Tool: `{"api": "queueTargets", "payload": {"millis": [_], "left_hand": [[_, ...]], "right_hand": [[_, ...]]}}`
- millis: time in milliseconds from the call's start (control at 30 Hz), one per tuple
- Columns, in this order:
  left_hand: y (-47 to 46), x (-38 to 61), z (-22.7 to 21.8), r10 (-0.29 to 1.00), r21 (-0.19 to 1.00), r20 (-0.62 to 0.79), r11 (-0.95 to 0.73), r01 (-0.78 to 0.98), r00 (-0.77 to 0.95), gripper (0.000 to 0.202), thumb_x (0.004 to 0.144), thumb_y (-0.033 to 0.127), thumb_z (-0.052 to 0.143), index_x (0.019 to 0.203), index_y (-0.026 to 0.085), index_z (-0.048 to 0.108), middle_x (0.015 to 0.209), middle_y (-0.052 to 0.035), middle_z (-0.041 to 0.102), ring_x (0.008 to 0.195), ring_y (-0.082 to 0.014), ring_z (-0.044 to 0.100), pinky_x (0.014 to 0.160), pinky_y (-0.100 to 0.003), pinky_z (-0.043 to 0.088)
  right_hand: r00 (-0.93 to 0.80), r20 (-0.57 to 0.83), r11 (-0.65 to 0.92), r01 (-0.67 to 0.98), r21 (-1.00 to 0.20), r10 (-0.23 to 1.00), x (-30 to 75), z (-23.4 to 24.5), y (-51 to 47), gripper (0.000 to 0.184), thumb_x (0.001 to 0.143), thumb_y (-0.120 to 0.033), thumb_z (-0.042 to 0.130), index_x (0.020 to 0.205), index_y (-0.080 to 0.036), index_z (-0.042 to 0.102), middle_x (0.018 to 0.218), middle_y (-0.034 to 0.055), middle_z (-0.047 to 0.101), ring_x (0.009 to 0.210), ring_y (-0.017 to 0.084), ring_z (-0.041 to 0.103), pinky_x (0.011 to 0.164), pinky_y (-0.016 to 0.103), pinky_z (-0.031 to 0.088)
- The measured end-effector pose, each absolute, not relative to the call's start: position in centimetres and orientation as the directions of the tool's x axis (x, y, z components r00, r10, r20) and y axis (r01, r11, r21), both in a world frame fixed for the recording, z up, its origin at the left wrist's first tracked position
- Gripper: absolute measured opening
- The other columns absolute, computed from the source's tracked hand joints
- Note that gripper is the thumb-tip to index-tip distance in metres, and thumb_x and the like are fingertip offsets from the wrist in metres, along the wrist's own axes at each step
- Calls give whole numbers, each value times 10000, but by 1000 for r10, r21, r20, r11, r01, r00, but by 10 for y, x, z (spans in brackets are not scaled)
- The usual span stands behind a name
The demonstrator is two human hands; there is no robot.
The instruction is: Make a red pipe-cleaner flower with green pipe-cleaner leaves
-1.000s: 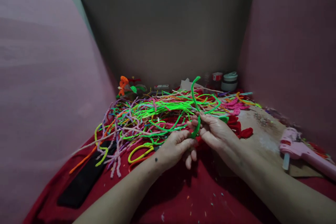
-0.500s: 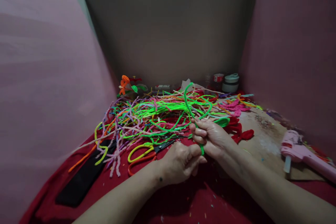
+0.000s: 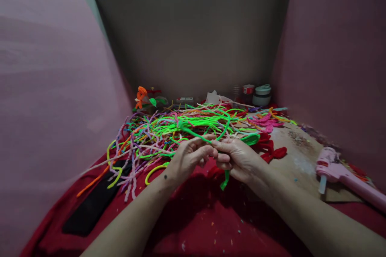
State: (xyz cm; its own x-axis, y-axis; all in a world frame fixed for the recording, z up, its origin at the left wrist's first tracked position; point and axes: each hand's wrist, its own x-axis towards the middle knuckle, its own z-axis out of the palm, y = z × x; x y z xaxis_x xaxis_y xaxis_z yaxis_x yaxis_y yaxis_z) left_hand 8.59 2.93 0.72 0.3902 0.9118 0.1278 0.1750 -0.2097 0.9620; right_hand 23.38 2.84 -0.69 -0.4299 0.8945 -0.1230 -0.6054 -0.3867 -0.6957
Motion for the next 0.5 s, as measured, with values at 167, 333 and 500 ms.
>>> {"api": "queueTargets", "payload": {"millis": [167,333,500], "left_hand": [[34,84,2,904,999,20,2,-50,427,287,770,381,567,873,125,646,538,37,445,447,-37,336,433,-173,254],[35,79,0,816,980,-101,181,-86,570,257,751,365,603,752,108,618,463,42,430,380,-15,282,393,-162,172],[36,73,4,781,958,-114,249,-140,615,224,658,272,699,789,97,652,565,-4,550,393,1,328,402,-146,212]], "right_hand": [[-550,-160,-479,-506,-717,820,236,-8,28,53,725,-120,599,687,-90,577,496,-15,554,318,-13,311,324,113,171],[-744,-177,-579,-324,-748,644,239,-11,26,82,718,-101,572,747,-34,611,491,9,558,314,-18,288,325,111,186],[-759,-160,-615,-364,-699,631,238,-15,26,66,687,-107,608,694,-130,546,482,-26,544,307,-9,265,329,119,170]]}}
